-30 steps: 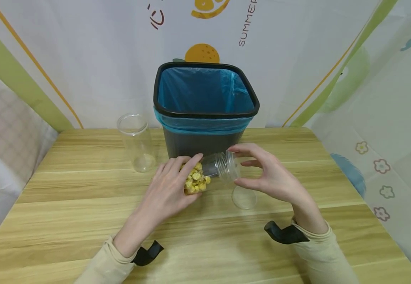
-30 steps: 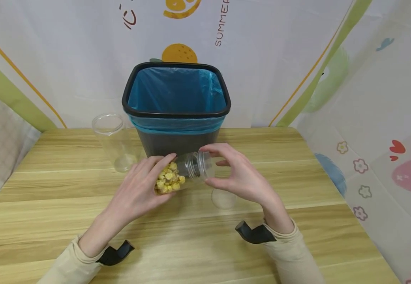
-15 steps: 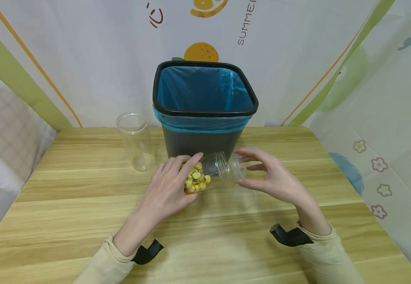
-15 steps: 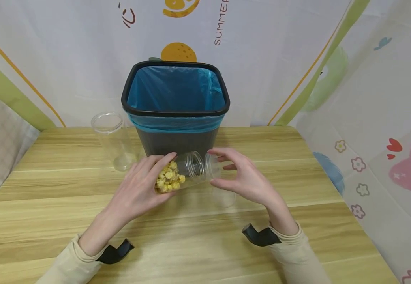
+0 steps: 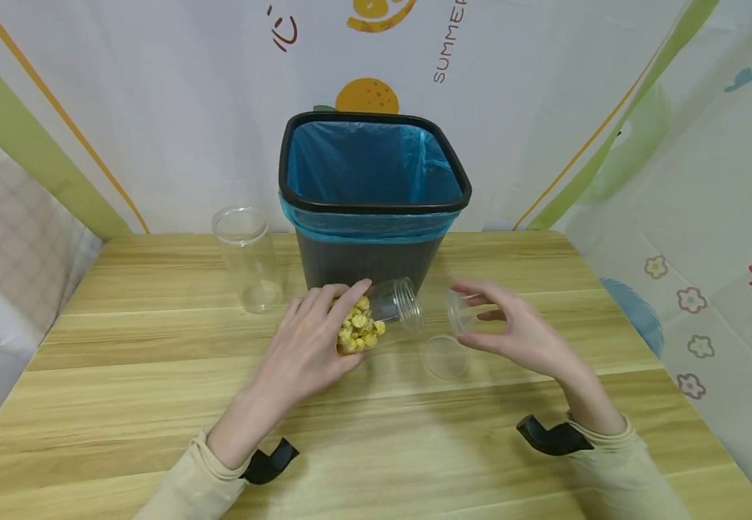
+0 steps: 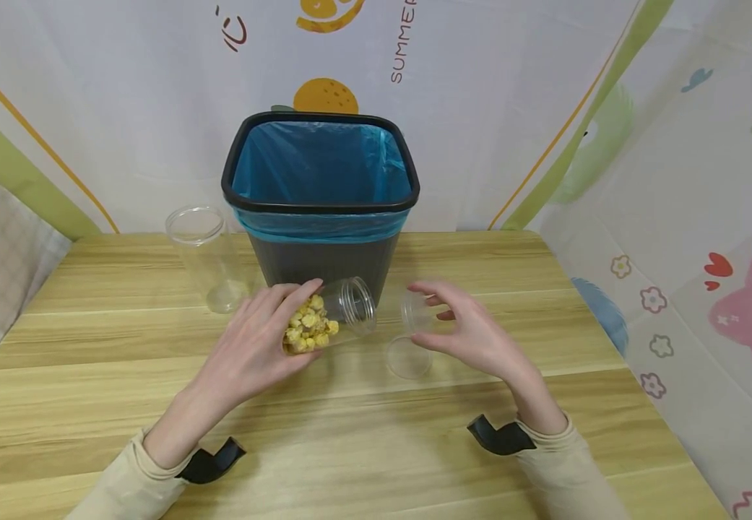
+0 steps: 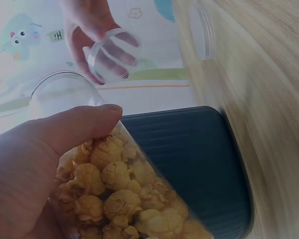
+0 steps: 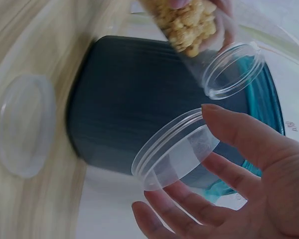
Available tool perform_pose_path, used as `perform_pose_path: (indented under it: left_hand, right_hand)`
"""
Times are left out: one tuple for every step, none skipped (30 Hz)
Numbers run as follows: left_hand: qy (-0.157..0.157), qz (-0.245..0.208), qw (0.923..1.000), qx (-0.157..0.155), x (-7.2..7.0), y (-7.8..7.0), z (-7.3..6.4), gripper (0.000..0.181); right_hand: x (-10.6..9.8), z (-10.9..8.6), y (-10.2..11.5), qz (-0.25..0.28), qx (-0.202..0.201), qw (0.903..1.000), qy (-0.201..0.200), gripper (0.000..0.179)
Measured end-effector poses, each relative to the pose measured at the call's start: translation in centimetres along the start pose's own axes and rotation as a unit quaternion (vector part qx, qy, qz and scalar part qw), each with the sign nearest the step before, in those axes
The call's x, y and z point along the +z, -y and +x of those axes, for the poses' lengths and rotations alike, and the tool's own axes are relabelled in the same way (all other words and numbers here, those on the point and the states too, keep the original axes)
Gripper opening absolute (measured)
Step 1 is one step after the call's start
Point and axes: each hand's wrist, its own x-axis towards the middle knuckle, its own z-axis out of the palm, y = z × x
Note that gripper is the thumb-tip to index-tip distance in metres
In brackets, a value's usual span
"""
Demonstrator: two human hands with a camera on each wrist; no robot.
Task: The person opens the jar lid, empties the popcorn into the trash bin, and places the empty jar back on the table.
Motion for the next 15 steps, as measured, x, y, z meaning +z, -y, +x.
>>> perform_pose_path:
  left_hand:
    - [0.000,-0.001,1.0000,0.000,0.0,0.0,0.0,0.098]
    - [0.000,-0.001,1.0000,0.000,0.0,0.0,0.0,0.098]
    - [0.000,-0.001,1.0000,0.000,0.0,0.0,0.0,0.098]
    - [0.001,-0.001,1.0000,0.000,0.0,0.0,0.0,0.098]
    - [0.001,-0.001,1.0000,0.001,0.0,0.0,0.0,0.098]
    - [0.001,-0.001,1.0000,0.001,0.0,0.1,0.0,0.098]
    - [0.001,0.000,1.0000,0.002,0.0,0.1,0.0,0.098]
    - [0.002,0.000,1.0000,0.003,0.0,0.1,0.0,0.098]
    - [0.002,-0.001,1.0000,0.003,0.0,0.1,0.0,0.098]
    - [0.002,-0.001,1.0000,0.004,-0.1,0.1,0.0,0.098]
    - [0.002,-0.002,1.0000,0.004,-0.1,0.1,0.0,0.098]
    - [0.002,-0.002,1.0000,0.004,-0.1,0.1,0.0,0.098]
    - [0.003,-0.002,1.0000,0.003,-0.1,0.1,0.0,0.098]
    - [0.003,-0.003,1.0000,0.003,-0.1,0.1,0.0,0.098]
    - [0.003,-0.003,1.0000,0.003,-0.2,0.1,0.0,0.098]
  right_hand:
    - [0.0,-0.1,-0.2,-0.004,0.002,1.0000,0.001,0.070]
    - [-0.1,-0.2,-0.4,-0.007,0.005,1.0000,0.001,0.069]
    - [-0.1,-0.2,-0.6,-0.010,0.008,0.9999,0.003,0.069]
    - [-0.2,-0.3,-0.7,-0.012,0.010,0.9999,0.003,0.069]
    - [-0.2,-0.3,-0.9,-0.016,0.013,0.9998,0.005,0.068]
    - [-0.2,-0.4,-1.0,-0.018,0.017,0.9997,0.006,0.068]
    - [-0.2,-0.4,-1.2,-0.021,0.021,0.9995,0.008,0.068]
    - [-0.2,-0.4,-1.3,-0.024,0.024,0.9994,0.009,0.068]
    - [-0.3,-0.5,-1.5,-0.028,0.027,0.9992,0.011,0.068]
    - [-0.3,-0.5,-1.7,-0.032,0.031,0.9989,0.012,0.068]
    - [-0.3,-0.5,-1.9,-0.036,0.034,0.9987,0.013,0.068]
    - [-0.3,-0.5,-2.2,-0.041,0.037,0.9984,0.014,0.068]
    - [-0.3,-0.5,-2.4,-0.046,0.041,0.9980,0.015,0.068]
    - [-0.4,-0.6,-2.6,-0.051,0.044,0.9976,0.015,0.068]
    - [-0.4,-0.6,-2.8,-0.056,0.049,0.9971,0.016,0.068]
